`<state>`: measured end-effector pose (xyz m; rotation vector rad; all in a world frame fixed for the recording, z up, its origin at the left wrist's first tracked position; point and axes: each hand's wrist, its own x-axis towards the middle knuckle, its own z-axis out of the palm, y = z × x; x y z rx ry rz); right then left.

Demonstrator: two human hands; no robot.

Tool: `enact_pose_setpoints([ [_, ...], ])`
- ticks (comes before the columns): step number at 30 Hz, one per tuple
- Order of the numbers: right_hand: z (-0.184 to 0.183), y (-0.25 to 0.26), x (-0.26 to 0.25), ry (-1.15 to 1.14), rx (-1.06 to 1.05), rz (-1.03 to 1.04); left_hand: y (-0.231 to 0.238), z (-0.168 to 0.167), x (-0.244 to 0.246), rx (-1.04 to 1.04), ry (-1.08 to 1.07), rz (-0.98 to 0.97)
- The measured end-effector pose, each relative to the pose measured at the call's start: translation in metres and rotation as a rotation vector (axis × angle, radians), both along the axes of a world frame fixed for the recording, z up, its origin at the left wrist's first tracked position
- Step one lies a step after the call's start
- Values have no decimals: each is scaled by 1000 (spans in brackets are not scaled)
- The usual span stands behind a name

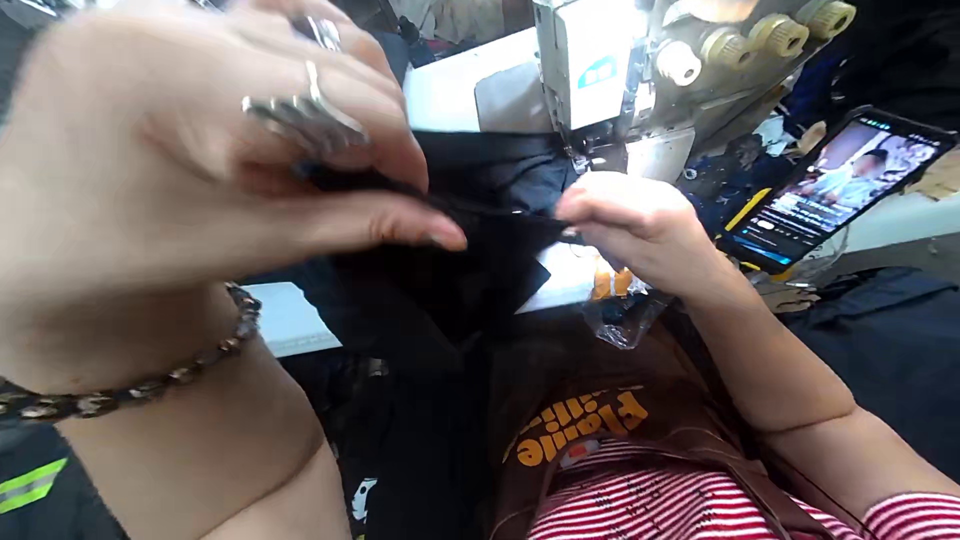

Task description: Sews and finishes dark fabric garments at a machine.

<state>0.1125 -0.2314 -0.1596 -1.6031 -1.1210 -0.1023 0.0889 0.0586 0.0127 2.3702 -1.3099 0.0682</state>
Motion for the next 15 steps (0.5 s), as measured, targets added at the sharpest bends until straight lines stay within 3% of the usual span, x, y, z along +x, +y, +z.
enact_pose_setpoints([
  [6,-74,-45,-57,460,99,-68,-34,-51,32,176,-36,-24],
  [15,-83,-26,-21,360,174,-132,-52,-64,72,209,39,-1],
])
